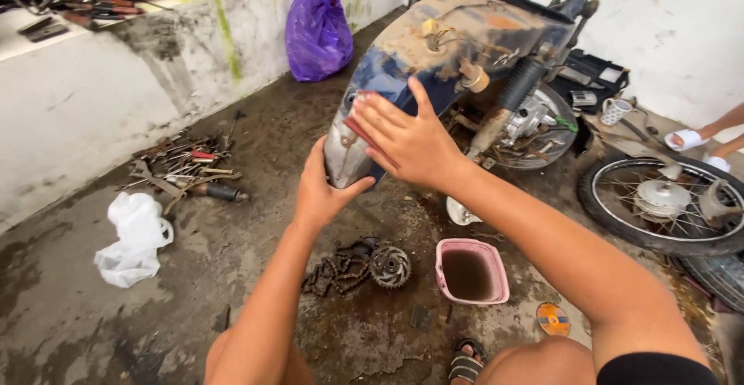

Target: Hand-sanding a motorcycle fuel tank using sandpaper and water to prepare it for painting.

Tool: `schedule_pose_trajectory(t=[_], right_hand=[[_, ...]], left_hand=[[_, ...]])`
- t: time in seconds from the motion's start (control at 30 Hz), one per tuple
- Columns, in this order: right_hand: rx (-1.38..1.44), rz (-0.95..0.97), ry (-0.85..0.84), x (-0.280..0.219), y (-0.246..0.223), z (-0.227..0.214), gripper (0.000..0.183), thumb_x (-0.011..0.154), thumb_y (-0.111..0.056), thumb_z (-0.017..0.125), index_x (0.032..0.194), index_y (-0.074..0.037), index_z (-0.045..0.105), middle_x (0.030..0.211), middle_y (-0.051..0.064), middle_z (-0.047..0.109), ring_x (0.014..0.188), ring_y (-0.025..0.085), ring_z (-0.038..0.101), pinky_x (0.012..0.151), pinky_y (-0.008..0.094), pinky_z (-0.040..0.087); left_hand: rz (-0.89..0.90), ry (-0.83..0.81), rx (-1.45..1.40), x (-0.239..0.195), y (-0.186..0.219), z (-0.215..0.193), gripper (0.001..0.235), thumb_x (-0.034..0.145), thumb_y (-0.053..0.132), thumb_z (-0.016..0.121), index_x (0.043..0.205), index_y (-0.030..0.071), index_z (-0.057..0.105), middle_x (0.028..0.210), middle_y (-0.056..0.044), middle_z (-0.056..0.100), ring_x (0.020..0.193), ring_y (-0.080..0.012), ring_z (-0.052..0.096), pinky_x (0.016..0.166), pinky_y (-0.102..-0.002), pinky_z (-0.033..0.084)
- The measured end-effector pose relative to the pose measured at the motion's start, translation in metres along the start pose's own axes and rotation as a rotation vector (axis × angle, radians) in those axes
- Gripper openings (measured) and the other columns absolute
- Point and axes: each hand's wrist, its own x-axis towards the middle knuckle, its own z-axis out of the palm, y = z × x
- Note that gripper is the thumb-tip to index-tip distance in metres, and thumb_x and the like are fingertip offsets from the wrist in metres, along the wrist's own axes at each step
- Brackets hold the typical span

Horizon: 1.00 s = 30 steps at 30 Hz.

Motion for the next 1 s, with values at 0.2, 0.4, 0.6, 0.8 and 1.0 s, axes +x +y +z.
schedule_pose_trajectory(t=[0.2, 0.4, 0.6, 0.8, 1.0], right_hand=[[-0.039, 0.083, -0.022, 0.025, -0.003, 0.029, 0.051, 0.110, -0.039, 0.045, 0.138, 0.001, 0.063, 0.141, 0.017, 0.063, 0.139, 0.030, 0.050, 0.115, 0.075, 0.014], [-0.011, 0.019, -0.062, -0.011, -0.005, -0.015, 0.049, 0.108, -0.036, 0.047, 0.143, -0.003, 0.059, 0.149, 0.013, 0.059, 0.141, 0.028, 0.050, 0.113, 0.070, 0.022], [-0.055, 0.048, -0.083, 0.027, -0.006, 0.026, 0.048, 0.109, -0.034, 0.048, 0.138, 0.000, 0.063, 0.140, 0.017, 0.063, 0.136, 0.031, 0.051, 0.110, 0.071, 0.022], [-0.042, -0.006, -0.161, -0.004, -0.010, -0.025, 0.049, 0.107, -0.035, 0.047, 0.142, -0.003, 0.060, 0.146, 0.014, 0.061, 0.140, 0.028, 0.050, 0.109, 0.067, 0.027], [-0.070, 0.046, -0.160, 0.022, -0.019, 0.015, 0.047, 0.109, -0.034, 0.049, 0.139, -0.002, 0.065, 0.143, 0.014, 0.064, 0.140, 0.027, 0.050, 0.113, 0.068, 0.019]], left_hand=[[0.012, -0.086, 0.039, 0.000, 0.003, -0.008, 0.111, 0.069, 0.044, 0.095, 0.152, 0.000, 0.036, 0.143, -0.034, 0.049, 0.134, -0.0521, 0.049, 0.104, -0.063, 0.049], [0.018, -0.059, 0.053, -0.002, -0.004, -0.002, 0.115, 0.066, 0.049, 0.094, 0.153, 0.002, 0.035, 0.143, -0.030, 0.051, 0.135, -0.0481, 0.051, 0.107, -0.060, 0.048], [0.016, -0.108, 0.073, -0.003, 0.001, -0.013, 0.113, 0.071, 0.048, 0.092, 0.155, 0.001, 0.033, 0.143, -0.031, 0.050, 0.134, -0.0484, 0.051, 0.107, -0.057, 0.049], [0.022, -0.057, 0.083, 0.000, -0.008, -0.004, 0.116, 0.066, 0.052, 0.093, 0.154, 0.004, 0.035, 0.141, -0.028, 0.053, 0.133, -0.0466, 0.054, 0.108, -0.058, 0.049], [0.011, -0.084, 0.103, -0.005, -0.009, -0.007, 0.115, 0.070, 0.053, 0.089, 0.157, 0.005, 0.031, 0.142, -0.026, 0.053, 0.130, -0.0439, 0.057, 0.108, -0.055, 0.049]])
